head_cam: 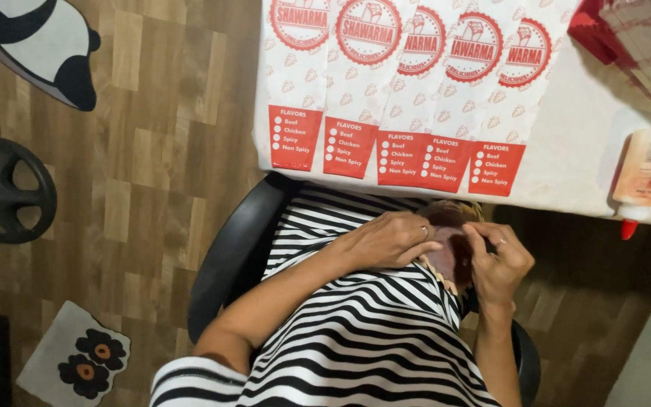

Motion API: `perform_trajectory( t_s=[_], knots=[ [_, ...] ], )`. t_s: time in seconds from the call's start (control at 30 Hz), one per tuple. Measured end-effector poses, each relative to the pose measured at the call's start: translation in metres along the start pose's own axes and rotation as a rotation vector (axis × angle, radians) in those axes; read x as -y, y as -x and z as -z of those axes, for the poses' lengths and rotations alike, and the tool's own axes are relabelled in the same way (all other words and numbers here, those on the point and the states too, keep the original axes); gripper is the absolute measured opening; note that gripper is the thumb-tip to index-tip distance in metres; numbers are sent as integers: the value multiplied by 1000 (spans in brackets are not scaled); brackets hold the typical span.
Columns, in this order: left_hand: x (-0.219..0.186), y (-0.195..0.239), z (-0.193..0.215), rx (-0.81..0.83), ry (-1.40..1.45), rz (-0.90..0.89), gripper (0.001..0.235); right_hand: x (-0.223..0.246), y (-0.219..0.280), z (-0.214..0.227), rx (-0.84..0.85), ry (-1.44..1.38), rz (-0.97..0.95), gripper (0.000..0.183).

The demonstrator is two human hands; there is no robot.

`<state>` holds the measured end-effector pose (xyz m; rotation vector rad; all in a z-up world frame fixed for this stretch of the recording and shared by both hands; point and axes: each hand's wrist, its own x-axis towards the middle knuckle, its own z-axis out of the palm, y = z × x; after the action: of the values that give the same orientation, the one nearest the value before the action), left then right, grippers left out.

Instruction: Applying glue to paper wrappers and folding them into shape.

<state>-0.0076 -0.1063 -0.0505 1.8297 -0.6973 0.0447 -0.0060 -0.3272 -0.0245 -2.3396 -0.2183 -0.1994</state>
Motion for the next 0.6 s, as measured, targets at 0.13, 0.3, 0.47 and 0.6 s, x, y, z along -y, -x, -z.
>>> perform_trajectory(
  t_s=[0.13, 0.3, 0.47, 0.6],
  knots=[
    [-40, -17, 56, -459, -100, -217, 37, 57, -34, -2, -80, -146, 102, 21],
    [-27, -6, 96, -771, -647, 89, 37, 107, -77, -21, -87, -267, 394, 12],
    [-32, -14, 84, -733, -677, 219, 38, 124, -89, -39, 11, -253, 416, 12],
    [-25, -9, 71, -724, -709, 262, 28, 117, -87, -49, 107, -280, 308, 9]
  ],
)
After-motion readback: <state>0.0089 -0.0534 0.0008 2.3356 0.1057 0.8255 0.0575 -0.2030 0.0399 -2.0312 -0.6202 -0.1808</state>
